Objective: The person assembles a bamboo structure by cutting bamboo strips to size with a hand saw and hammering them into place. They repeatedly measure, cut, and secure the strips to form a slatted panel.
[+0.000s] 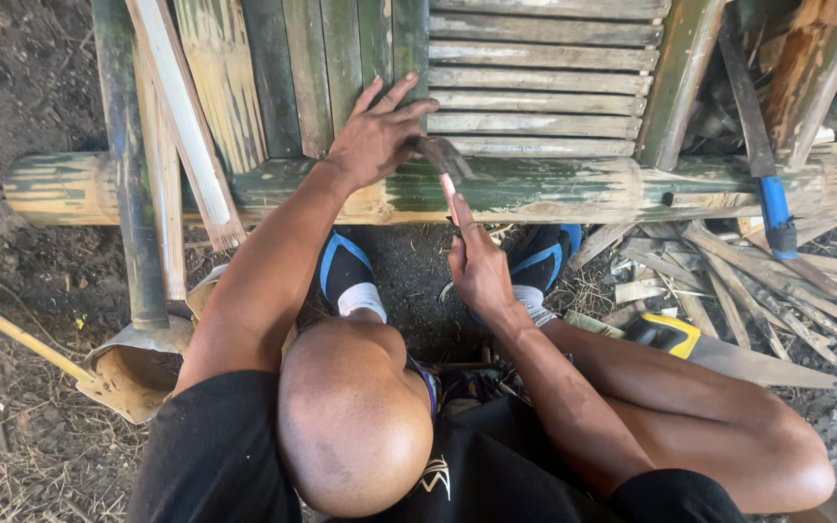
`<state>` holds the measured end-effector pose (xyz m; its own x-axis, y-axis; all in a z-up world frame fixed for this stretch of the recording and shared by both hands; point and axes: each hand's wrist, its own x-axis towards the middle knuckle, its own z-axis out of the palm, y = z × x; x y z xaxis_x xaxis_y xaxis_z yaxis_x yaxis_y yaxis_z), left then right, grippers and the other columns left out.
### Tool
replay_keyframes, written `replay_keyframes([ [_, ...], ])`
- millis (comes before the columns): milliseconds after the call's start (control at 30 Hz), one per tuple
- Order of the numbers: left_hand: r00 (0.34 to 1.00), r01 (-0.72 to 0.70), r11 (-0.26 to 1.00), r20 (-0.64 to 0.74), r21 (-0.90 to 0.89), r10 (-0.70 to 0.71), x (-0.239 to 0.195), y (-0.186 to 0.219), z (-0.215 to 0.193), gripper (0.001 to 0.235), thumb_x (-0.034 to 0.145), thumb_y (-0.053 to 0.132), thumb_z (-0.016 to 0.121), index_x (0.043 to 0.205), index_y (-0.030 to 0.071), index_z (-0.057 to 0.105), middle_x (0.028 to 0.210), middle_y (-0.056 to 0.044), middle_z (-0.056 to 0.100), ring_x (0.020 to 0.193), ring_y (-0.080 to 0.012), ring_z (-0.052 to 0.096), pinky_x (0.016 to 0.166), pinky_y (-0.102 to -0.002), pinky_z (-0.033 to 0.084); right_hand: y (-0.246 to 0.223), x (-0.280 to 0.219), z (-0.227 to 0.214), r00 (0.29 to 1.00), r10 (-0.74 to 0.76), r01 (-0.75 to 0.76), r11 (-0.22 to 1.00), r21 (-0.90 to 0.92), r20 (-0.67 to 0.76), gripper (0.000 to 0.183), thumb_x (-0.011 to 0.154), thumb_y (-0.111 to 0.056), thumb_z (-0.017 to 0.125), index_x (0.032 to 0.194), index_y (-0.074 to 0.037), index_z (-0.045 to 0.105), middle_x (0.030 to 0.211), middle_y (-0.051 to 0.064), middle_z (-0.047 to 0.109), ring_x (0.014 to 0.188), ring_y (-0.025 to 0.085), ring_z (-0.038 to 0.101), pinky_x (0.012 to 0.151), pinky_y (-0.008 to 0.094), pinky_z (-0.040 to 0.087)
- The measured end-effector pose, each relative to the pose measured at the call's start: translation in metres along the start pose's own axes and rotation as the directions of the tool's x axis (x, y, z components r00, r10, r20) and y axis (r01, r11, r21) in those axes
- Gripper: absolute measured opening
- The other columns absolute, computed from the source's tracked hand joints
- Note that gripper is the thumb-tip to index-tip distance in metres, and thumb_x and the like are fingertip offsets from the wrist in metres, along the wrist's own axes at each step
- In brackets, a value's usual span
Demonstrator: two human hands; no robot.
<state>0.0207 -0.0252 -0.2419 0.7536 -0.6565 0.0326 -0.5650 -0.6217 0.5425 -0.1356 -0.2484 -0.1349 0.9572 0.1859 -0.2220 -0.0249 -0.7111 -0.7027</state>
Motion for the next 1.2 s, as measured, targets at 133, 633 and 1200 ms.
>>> replay_keyframes([
  [133,0.988,0.089,0.994,0.128,-0.061,-0.081,-0.001,0.004,-0.01,0.014,0.098,0.032,0.07,0.104,0.02,0.075,0.161,0.01,0.046,0.16,-0.0197,0.014,0.13,-0.053,0.007,-0.002,-0.01,0.002,0.984,-0.106,0.114,0.992,0.046,-0.144,0.064,0.098,0.0,0.054,0.158,-0.011,0.034,0.109,0.028,0.069,0.084,0.038,0.073,0.076,0.044,0.061],
  [633,0.934,0.181,0.983,0.313,-0.002,-0.172,0.006,0.016,-0.038,0.075,0.097,0.012,0.054,0.163,0.027,0.023,0.168,0.008,0.031,0.159,-0.0166,0.01,0.129,-0.046,0.003,0.011,0.008,0.008,0.999,0.026,-0.025,0.999,-0.029,0.022,0.067,0.101,-0.003,0.056,0.163,-0.014,0.031,0.121,0.032,0.067,0.085,0.04,0.075,0.073,0.045,0.063],
  [1200,0.974,0.118,0.993,0.194,0.024,-0.121,0.004,0.009,-0.026,0.078,0.094,0.009,0.053,0.165,0.018,0.019,0.16,-0.013,0.043,0.156,-0.0202,0.021,0.127,-0.048,0.012,0.045,0.002,0.014,0.995,0.067,-0.045,0.966,-0.253,0.078,0.072,0.1,-0.007,0.057,0.163,-0.019,0.026,0.085,0.022,0.07,0.06,0.036,0.068,0.06,0.049,0.06],
])
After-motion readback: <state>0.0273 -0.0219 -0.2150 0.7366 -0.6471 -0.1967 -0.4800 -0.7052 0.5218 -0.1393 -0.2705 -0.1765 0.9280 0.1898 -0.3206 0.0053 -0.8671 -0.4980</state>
